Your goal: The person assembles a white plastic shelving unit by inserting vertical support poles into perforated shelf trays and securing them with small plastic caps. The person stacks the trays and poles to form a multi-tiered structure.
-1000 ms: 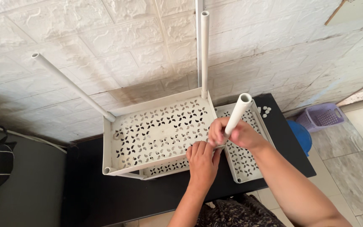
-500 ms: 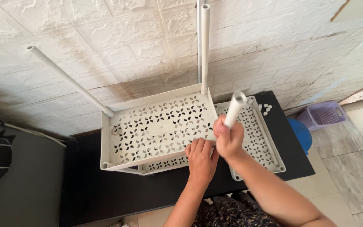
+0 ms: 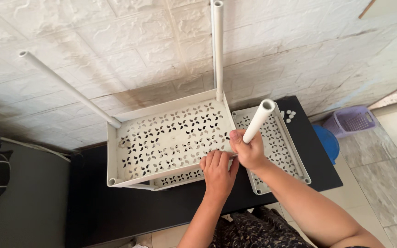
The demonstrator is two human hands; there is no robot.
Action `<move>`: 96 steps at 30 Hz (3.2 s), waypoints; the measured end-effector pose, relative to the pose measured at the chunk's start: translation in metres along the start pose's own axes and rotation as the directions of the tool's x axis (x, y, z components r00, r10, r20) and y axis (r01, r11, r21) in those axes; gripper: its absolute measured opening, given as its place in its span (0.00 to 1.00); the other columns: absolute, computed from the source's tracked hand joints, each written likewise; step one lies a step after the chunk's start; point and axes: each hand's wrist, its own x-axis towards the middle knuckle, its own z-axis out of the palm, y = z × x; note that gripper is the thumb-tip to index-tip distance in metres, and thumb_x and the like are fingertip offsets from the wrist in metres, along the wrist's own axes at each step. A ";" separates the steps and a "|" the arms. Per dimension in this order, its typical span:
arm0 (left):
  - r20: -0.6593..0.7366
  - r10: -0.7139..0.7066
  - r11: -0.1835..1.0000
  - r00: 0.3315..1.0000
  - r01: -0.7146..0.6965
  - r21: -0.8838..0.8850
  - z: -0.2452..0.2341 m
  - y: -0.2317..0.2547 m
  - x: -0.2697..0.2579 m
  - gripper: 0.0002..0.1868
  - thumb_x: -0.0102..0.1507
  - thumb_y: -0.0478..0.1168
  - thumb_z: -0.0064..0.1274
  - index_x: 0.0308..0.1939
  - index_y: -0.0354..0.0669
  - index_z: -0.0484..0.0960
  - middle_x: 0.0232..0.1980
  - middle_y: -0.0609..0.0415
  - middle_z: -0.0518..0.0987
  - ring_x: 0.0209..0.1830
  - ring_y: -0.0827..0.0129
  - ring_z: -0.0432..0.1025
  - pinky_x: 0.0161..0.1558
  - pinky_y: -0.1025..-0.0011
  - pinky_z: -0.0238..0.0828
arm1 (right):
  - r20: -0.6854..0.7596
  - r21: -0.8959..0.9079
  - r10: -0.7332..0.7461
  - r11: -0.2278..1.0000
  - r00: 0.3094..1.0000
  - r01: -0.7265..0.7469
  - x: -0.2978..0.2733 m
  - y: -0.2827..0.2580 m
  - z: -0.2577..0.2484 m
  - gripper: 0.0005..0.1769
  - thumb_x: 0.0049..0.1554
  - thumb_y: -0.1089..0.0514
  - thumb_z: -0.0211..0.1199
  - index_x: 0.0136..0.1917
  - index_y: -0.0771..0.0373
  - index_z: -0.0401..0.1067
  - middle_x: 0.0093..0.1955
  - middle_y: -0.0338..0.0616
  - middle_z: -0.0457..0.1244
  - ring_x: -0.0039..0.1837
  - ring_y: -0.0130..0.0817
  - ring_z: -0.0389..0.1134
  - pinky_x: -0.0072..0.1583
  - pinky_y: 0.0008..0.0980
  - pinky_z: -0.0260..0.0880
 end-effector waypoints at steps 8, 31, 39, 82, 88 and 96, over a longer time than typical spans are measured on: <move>0.032 -0.006 1.000 0.999 0.006 0.013 0.002 -0.001 0.002 0.12 0.56 0.41 0.64 0.39 0.47 0.78 0.39 0.55 0.75 0.49 0.59 0.72 0.52 0.60 0.57 | -0.217 -0.157 -0.080 0.986 0.973 0.046 -0.001 0.002 0.017 0.27 0.68 0.48 0.57 0.30 0.62 0.63 0.24 0.27 0.51 0.29 0.16 0.49 0.32 0.26 0.46; 0.629 0.160 0.960 0.761 0.028 -0.278 0.151 0.045 -0.082 0.22 0.56 0.32 0.59 0.55 0.38 0.75 0.55 0.44 0.72 0.56 0.48 0.69 0.54 0.54 0.66 | -0.544 -0.472 0.471 0.513 0.695 -0.717 -0.139 0.130 -0.246 0.13 0.59 0.54 0.61 0.53 0.63 0.74 0.44 0.50 0.71 0.45 0.41 0.74 0.49 0.37 0.73; 0.703 0.088 0.960 0.706 0.128 -0.249 0.209 0.056 -0.107 0.15 0.59 0.32 0.58 0.50 0.39 0.76 0.49 0.45 0.75 0.52 0.48 0.71 0.53 0.54 0.67 | -0.428 -0.793 0.443 0.235 0.788 -0.563 -0.163 0.144 -0.223 0.22 0.54 0.58 0.64 0.60 0.68 0.68 0.60 0.58 0.62 0.63 0.54 0.65 0.60 0.44 0.69; 0.670 -0.228 0.769 0.707 0.553 -0.322 -0.049 0.046 -0.161 0.05 0.65 0.34 0.47 0.44 0.40 0.78 0.42 0.46 0.82 0.44 0.45 0.74 0.46 0.55 0.69 | 0.159 -0.172 0.269 0.955 0.950 -0.241 -0.205 -0.035 -0.007 0.09 0.58 0.63 0.64 0.51 0.68 0.70 0.45 0.42 0.63 0.40 0.25 0.70 0.42 0.26 0.73; 0.594 -0.254 0.788 0.763 0.519 -0.330 -0.152 0.000 -0.190 0.04 0.66 0.36 0.50 0.43 0.40 0.77 0.41 0.45 0.81 0.44 0.46 0.73 0.44 0.56 0.68 | 0.358 -0.216 0.300 0.948 0.884 -0.235 -0.212 -0.045 0.084 0.07 0.59 0.64 0.63 0.52 0.69 0.72 0.45 0.43 0.69 0.45 0.26 0.73 0.47 0.28 0.75; 0.368 -0.375 0.794 0.851 0.500 -0.346 -0.241 -0.047 -0.179 0.20 0.63 0.35 0.58 0.58 0.39 0.74 0.51 0.46 0.77 0.48 0.58 0.75 0.50 0.64 0.73 | 0.366 -0.360 0.184 0.932 0.912 -0.044 -0.185 -0.055 0.176 0.08 0.60 0.65 0.63 0.54 0.66 0.73 0.44 0.41 0.70 0.46 0.28 0.70 0.48 0.29 0.71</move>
